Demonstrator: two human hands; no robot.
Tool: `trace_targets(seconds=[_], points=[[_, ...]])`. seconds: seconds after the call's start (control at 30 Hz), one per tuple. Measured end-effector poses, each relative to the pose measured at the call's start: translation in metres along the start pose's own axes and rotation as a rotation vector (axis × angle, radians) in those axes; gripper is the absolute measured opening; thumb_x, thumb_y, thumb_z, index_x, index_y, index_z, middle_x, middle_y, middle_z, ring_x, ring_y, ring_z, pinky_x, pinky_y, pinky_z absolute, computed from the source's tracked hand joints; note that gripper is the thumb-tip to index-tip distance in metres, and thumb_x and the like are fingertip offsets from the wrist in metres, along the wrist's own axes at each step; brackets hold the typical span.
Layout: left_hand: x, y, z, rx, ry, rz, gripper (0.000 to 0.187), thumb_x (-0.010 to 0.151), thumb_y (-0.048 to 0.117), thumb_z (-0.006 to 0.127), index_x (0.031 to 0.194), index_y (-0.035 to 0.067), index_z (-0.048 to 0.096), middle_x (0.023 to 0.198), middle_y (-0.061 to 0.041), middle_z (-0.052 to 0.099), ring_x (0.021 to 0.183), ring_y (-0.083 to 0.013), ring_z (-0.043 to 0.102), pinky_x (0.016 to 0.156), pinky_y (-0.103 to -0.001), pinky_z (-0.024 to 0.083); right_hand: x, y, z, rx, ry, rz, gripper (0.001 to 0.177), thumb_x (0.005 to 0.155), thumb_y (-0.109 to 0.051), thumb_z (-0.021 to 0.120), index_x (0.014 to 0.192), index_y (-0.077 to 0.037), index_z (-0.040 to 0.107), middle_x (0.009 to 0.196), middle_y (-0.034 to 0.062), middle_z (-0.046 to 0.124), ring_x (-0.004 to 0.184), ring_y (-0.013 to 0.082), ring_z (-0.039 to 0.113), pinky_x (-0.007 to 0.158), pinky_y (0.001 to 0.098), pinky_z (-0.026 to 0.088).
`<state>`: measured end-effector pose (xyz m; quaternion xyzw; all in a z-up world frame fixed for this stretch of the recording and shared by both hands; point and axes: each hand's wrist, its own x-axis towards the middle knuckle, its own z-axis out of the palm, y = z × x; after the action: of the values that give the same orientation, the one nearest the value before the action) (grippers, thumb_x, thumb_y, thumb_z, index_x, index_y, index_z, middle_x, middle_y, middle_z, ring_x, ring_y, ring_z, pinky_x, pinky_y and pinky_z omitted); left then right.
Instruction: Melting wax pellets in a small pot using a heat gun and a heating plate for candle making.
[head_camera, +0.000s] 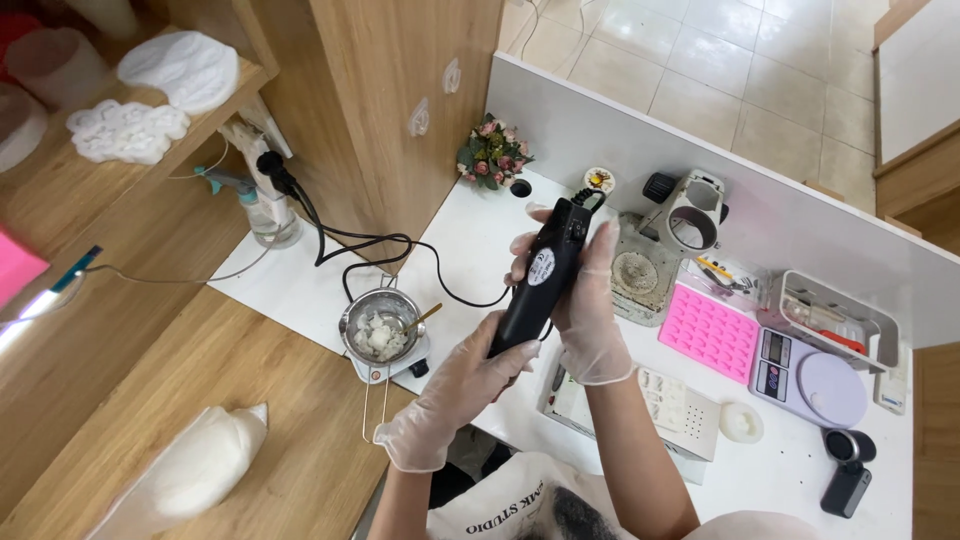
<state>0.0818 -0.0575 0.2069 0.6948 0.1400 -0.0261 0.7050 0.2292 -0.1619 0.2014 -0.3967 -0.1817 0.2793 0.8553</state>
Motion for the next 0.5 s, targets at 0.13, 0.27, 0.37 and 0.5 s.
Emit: trace_targets(seconds=[0.13, 0.27, 0.37, 0.5], points=[[0.001, -0.021, -0.001, -0.090, 0.010, 0.015, 0.043, 0.096, 0.033, 0.067, 0.129, 0.007, 0.057, 0.079, 0.000, 0.060, 0.066, -0.0062, 0.051, 0.059, -0.025, 0.046, 0.000, 0.003, 0.016, 0.038, -0.029, 0.057, 0.071, 0.106, -0.069, 0.038, 0.133, -0.005, 0.052, 0.095, 0.0100, 0.061, 0.079, 0.0205, 0.060, 0.081, 0.0403, 0.054], [0.004, -0.046, -0.014, -0.090, 0.039, -0.002, 0.054, 0.096, 0.034, 0.069, 0.138, 0.006, 0.052, 0.090, -0.005, 0.066, 0.074, -0.0101, 0.055, 0.066, -0.027, 0.048, 0.004, 0.010, 0.030, 0.022, -0.057, 0.072, 0.082, 0.098, -0.077, 0.032, 0.131, -0.005, 0.053, 0.091, 0.0093, 0.060, 0.076, 0.0207, 0.059, 0.074, 0.0397, 0.053], [0.000, -0.057, -0.026, 0.037, 0.161, 0.206, 0.058, 0.096, 0.031, 0.072, 0.142, 0.002, 0.050, 0.110, -0.008, 0.065, 0.097, -0.0144, 0.060, 0.083, -0.031, 0.052, 0.009, 0.023, 0.035, 0.086, -0.125, 0.075, 0.085, 0.098, -0.078, 0.028, 0.133, -0.005, 0.053, 0.088, 0.0097, 0.060, 0.072, 0.0208, 0.058, 0.070, 0.0384, 0.051], [-0.013, -0.054, -0.051, 0.044, 0.508, 0.478, 0.053, 0.100, 0.030, 0.072, 0.145, 0.008, 0.055, 0.122, -0.010, 0.070, 0.113, -0.0195, 0.072, 0.097, -0.036, 0.061, 0.015, 0.035, 0.046, -0.229, -0.237, 0.128, 0.102, 0.087, -0.086, 0.015, 0.133, -0.005, 0.056, 0.082, 0.0093, 0.063, 0.068, 0.0182, 0.059, 0.066, 0.0335, 0.052]])
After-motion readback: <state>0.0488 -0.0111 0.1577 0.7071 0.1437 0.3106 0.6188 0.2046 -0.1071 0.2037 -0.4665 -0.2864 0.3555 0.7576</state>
